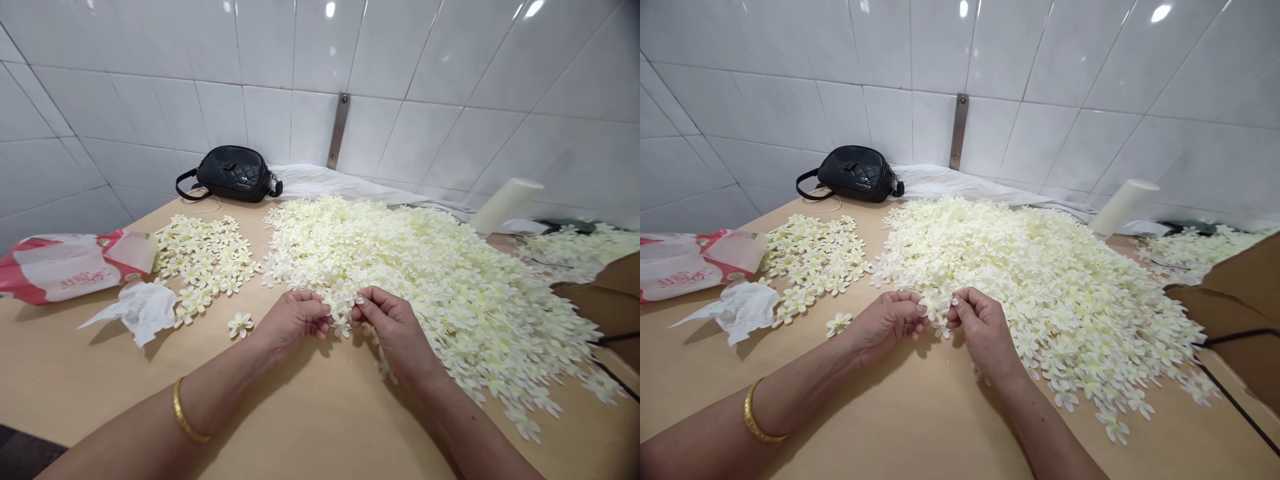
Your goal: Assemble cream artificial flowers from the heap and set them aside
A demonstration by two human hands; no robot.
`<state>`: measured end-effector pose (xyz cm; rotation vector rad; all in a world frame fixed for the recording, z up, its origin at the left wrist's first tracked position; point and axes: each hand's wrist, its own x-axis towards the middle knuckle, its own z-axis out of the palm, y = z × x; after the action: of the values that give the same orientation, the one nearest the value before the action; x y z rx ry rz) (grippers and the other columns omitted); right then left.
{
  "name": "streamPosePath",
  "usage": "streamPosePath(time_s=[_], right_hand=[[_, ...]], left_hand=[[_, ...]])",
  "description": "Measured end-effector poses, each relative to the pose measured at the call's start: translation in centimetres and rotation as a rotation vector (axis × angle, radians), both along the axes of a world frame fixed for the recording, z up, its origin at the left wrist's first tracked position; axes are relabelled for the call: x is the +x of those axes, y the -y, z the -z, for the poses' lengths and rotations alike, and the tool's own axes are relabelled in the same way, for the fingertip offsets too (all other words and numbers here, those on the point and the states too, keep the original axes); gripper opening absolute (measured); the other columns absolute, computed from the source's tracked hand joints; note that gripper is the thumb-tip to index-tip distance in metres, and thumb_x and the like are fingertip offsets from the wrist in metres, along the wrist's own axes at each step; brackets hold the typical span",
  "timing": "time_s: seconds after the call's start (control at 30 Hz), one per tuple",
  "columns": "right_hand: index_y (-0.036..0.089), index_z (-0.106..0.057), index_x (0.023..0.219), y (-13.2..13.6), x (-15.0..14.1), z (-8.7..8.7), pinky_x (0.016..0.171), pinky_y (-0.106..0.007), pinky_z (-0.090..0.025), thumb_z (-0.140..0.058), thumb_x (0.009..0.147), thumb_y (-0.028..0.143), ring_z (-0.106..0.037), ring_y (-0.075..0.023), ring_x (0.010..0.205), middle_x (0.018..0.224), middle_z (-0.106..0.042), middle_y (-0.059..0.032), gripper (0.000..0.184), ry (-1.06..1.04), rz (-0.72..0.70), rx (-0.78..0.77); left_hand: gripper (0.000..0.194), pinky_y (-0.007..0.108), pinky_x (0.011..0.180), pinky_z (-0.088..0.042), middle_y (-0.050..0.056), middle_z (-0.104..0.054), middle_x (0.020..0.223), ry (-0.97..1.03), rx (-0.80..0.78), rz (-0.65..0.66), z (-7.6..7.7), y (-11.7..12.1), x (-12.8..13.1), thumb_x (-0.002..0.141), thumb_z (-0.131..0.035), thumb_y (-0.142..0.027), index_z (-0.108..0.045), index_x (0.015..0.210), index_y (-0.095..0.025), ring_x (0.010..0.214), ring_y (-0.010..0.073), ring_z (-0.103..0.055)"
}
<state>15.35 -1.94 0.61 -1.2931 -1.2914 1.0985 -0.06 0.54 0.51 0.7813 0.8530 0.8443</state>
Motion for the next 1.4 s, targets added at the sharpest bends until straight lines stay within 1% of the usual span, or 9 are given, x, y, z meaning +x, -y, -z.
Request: streamPosePath(time_s=[0.23, 0.4, 0.47, 0.53, 0.63, 0.73, 0.9, 1.1, 1.4], right_hand=[[0.015, -0.052, 0.065, -0.7, 3.5, -2.1, 0.058, -0.025, -0.043, -0.052, 0.075, 0.035, -0.050, -0.0106, 0.054, 0.058, -0.053, 0.0005, 0.022, 0.057, 0.157, 0.121], [0.017, -0.052, 0.067, -3.7, 7.5, -4.6, 0.058, -0.028, -0.041, -0.042, 0.079, 0.030, -0.051, -0.0150, 0.058, 0.060, -0.054, -0.0022, 0.021, 0.669, 0.478, 0.417], [0.017, -0.054, 0.071, -5.0, 8.4, -5.2, 0.060, -0.030, -0.039, -0.045, 0.077, 0.028, -0.050, -0.0171, 0.061, 0.063, -0.054, -0.0035, 0.016, 0.767, 0.515, 0.474], [0.016, -0.056, 0.079, -5.3, 8.1, -5.3, 0.062, -0.031, -0.039, -0.047, 0.076, 0.027, -0.051, -0.0183, 0.065, 0.069, -0.056, -0.0052, 0.015, 0.788, 0.498, 0.491], [0.017, -0.056, 0.086, -3.7, 5.6, -4.5, 0.065, -0.029, -0.039, -0.044, 0.080, 0.025, -0.052, -0.0172, 0.072, 0.082, -0.058, -0.0065, 0.016, 0.785, 0.423, 0.527], [0.018, -0.057, 0.080, -0.6, 2.1, -3.1, 0.066, -0.026, -0.040, -0.043, 0.082, 0.021, -0.052, -0.0148, 0.071, 0.077, -0.057, -0.0040, 0.014, 0.740, 0.207, 0.611], [0.019, -0.059, 0.083, 1.9, -1.1, -1.2, 0.066, -0.026, -0.041, -0.041, 0.084, 0.018, -0.053, -0.0150, 0.073, 0.078, -0.058, -0.0041, 0.019, 0.604, -0.096, 0.457], [0.019, -0.060, 0.088, 1.3, -1.0, -0.2, 0.066, -0.027, -0.042, -0.039, 0.085, 0.018, -0.054, -0.0161, 0.073, 0.078, -0.059, -0.0054, 0.021, 0.612, -0.119, 0.480], [0.017, -0.056, 0.080, 1.2, -0.7, 0.6, 0.064, -0.027, -0.039, -0.036, 0.085, 0.018, -0.050, -0.0152, 0.068, 0.075, -0.054, -0.0054, 0.021, 0.746, -0.130, 0.471]], left_hand=[[0.013, 0.017, 0.044, -0.037, 0.002, -0.055, 0.051, -0.036, -0.004, -0.019, -0.2, -0.1, -0.1, 0.061, -0.063, -0.014, -0.050, 0.059, -0.012, 0.044, 0.0068, -0.048], [0.014, 0.017, 0.044, -0.037, 0.002, -0.056, 0.051, -0.020, 0.015, -0.009, -0.1, -0.2, -0.1, 0.062, -0.064, -0.015, -0.051, 0.062, -0.012, 0.044, 0.0065, -0.048], [0.014, 0.017, 0.044, -0.037, 0.002, -0.056, 0.051, -0.022, 0.008, -0.008, 0.0, -0.3, -0.1, 0.061, -0.065, -0.015, -0.051, 0.061, -0.012, 0.044, 0.0066, -0.048], [0.015, 0.017, 0.043, -0.037, 0.002, -0.056, 0.051, -0.026, 0.005, -0.017, 0.1, -0.4, -0.2, 0.061, -0.065, -0.017, -0.051, 0.060, -0.012, 0.043, 0.0065, -0.047], [0.016, 0.017, 0.044, -0.037, 0.003, -0.056, 0.051, -0.036, 0.042, -0.013, 0.0, -0.1, -0.3, 0.062, -0.064, -0.018, -0.050, 0.056, -0.012, 0.044, 0.0067, -0.048], [0.014, 0.018, 0.044, -0.037, 0.003, -0.055, 0.051, -0.026, 0.065, -0.022, -0.2, 0.1, -0.2, 0.061, -0.062, -0.015, -0.051, 0.054, -0.011, 0.043, 0.0067, -0.048], [0.010, 0.019, 0.044, -0.039, 0.003, -0.054, 0.051, 0.001, 0.004, -0.015, -0.1, 0.0, 0.0, 0.060, -0.062, -0.012, -0.053, 0.055, -0.010, 0.043, 0.0073, -0.049], [0.012, 0.020, 0.049, -0.041, 0.004, -0.057, 0.056, 0.044, 0.016, 0.025, 0.2, -0.1, -0.2, 0.062, -0.064, -0.014, -0.054, 0.059, -0.010, 0.048, 0.0081, -0.052], [0.016, 0.026, 0.051, -0.044, 0.001, -0.055, 0.052, -0.037, 0.089, 0.084, 0.2, 0.2, -0.1, 0.061, -0.066, -0.020, -0.053, 0.058, -0.011, 0.044, 0.0086, -0.049]])
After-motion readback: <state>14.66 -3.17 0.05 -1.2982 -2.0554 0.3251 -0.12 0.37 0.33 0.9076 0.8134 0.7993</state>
